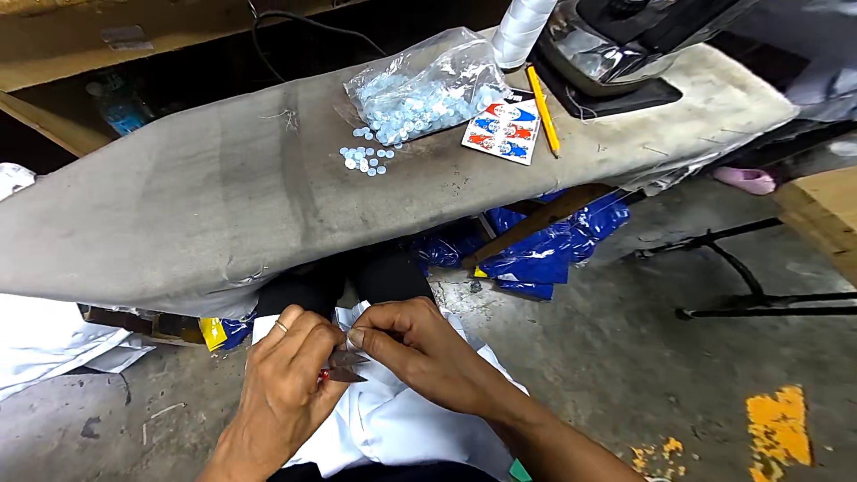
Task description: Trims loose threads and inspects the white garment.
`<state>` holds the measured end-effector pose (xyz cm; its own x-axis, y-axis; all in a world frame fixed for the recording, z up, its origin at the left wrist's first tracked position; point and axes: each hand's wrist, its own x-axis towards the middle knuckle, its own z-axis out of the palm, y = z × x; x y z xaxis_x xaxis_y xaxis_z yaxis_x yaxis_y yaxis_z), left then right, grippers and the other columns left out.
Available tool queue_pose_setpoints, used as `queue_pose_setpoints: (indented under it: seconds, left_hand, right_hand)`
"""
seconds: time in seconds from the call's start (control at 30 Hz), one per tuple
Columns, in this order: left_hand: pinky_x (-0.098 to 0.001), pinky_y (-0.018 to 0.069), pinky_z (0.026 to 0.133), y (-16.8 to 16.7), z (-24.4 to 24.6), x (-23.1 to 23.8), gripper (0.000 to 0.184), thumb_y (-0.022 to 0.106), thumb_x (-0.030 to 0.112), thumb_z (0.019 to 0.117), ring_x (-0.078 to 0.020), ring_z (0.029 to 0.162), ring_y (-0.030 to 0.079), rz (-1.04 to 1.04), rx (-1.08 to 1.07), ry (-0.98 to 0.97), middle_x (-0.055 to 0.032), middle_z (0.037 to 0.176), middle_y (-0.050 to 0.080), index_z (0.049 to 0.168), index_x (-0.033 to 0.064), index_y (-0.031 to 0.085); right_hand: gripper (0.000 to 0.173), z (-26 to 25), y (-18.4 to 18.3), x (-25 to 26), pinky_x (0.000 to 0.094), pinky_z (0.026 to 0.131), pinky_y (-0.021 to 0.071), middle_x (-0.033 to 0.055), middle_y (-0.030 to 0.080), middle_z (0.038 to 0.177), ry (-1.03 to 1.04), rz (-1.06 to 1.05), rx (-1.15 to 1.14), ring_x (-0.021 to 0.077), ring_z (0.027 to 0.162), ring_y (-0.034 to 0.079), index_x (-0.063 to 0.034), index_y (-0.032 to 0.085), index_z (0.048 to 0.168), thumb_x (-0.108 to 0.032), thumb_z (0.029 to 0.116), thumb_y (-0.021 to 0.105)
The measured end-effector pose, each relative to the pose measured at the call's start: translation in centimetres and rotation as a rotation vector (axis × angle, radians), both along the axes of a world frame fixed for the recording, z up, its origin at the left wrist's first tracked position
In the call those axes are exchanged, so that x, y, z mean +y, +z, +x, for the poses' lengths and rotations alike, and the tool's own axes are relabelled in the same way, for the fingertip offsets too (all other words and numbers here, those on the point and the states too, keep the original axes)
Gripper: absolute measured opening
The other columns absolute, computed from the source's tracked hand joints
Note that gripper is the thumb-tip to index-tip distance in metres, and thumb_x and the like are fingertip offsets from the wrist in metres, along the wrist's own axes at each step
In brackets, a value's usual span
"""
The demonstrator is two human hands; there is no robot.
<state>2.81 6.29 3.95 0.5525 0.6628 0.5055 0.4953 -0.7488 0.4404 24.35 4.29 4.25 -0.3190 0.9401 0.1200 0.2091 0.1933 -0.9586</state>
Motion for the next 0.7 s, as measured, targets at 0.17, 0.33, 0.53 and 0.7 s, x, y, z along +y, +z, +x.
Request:
queue_pose_setpoints:
  seconds: [0.17, 0.33, 0.53, 0.7]
  left_hand:
    - [-0.0135, 0.0456, 0.065, 0.5, -0.3, -0.9, 0.005, 0.064, 0.014, 0.0918, 0.0004, 0.076, 0.057, -0.507, -0.454, -0.185, 0.0037, 0.083, 0.061, 0.092, 0.0087, 0.064]
    - [-0.0176, 0.0526, 0.069, 0.7, -2.1, -0.8, 0.035, 0.072, 0.028, 0.094, -0.003, 0.082, 0.062, -0.473, -0.265, 0.047, 0.0023, 0.1, 0.069, 0.12, 0.0062, 0.067]
    - [-0.0125, 0.0422, 0.061, 0.7, -1.1, -1.0, 0.015, 0.075, 0.021, 0.0909, 0.0029, 0.07, 0.052, -0.346, -0.286, 0.065, 0.0068, 0.08, 0.063, 0.099, 0.0087, 0.077]
    - [-0.0183, 0.0583, 0.071, 0.3, 0.0, -1.2, 0.012, 0.075, 0.016, 0.0905, -0.0052, 0.082, 0.069, -0.403, -0.317, 0.102, 0.0003, 0.094, 0.075, 0.097, 0.0079, 0.079]
  right_hand:
    - [0.026, 0.5, -1.0, 0.7, 0.0154, 0.05, 0.0331, -0.0078, 0.052, 0.062, -0.012, -0.027, 0.06, -0.0041, 0.055, 0.044, -0.0067, 0.071, 0.083, -0.016, 0.1018, 0.056]
    - [0.025, 1.1, -1.3, 1.1, 0.0151, 0.053, 0.0344, -0.0079, 0.053, 0.064, 0.048, -0.08, 0.208, -0.004, 0.058, 0.045, -0.005, 0.071, 0.084, -0.014, 0.1027, 0.056]
    - [0.026, 0.5, -1.1, 0.8, 0.0154, 0.052, 0.0346, -0.0074, 0.053, 0.064, 0.037, -0.065, 0.166, -0.0037, 0.057, 0.045, -0.0051, 0.071, 0.085, -0.015, 0.1034, 0.055]
    - [0.027, 0.1, -0.3, -0.1, 0.0151, 0.052, 0.0349, -0.0055, 0.056, 0.067, -0.048, 0.048, 0.037, -0.0031, 0.058, 0.046, -0.0058, 0.072, 0.088, -0.017, 0.1043, 0.054]
